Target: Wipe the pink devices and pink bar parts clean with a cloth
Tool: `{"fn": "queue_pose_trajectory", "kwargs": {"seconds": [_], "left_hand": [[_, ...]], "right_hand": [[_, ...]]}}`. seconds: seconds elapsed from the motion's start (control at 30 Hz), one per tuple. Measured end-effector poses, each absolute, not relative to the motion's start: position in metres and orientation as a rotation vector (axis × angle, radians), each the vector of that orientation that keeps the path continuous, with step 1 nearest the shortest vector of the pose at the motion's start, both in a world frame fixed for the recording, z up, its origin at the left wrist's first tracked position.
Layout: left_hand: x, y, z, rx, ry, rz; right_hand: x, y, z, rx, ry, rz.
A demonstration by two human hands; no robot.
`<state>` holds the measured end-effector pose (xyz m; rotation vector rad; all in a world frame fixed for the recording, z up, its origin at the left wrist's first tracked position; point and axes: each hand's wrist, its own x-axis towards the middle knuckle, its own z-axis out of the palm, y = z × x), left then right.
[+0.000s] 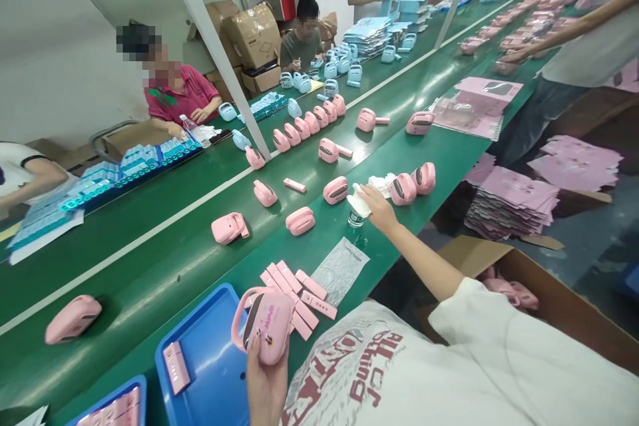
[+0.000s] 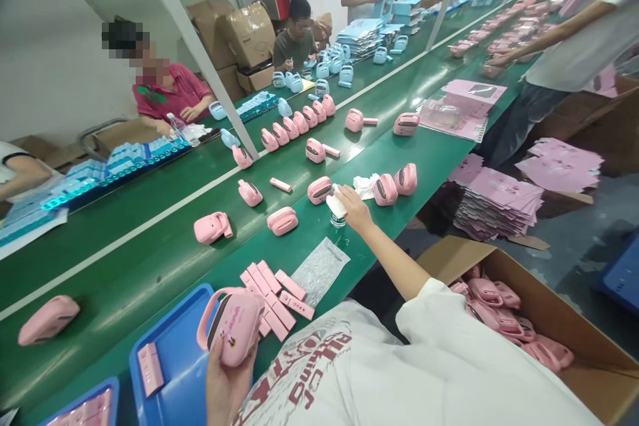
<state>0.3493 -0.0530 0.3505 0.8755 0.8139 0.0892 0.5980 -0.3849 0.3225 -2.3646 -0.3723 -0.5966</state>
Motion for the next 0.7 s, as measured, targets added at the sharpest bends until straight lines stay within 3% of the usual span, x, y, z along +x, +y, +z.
{"fn": "queue_pose_trajectory", "kwargs": {"seconds": [0.2, 0.4, 0.7], "left_hand": [[0.348, -0.060, 0.370, 0.880, 0.932, 0.220], [0.348, -0.062, 0.382, 0.858, 0.926, 0.276], [0.348, -0.068, 0.383, 0.687, 0.901, 0.197]], "right_hand": [[0.614, -0.398, 0.325, -2.281, -0.174, -0.736], [0.599, -0.389, 0.322, -2.242, -0.474, -0.499], [0.648, -0.389, 0.316, -1.548, 0.222, -0.647]]}}
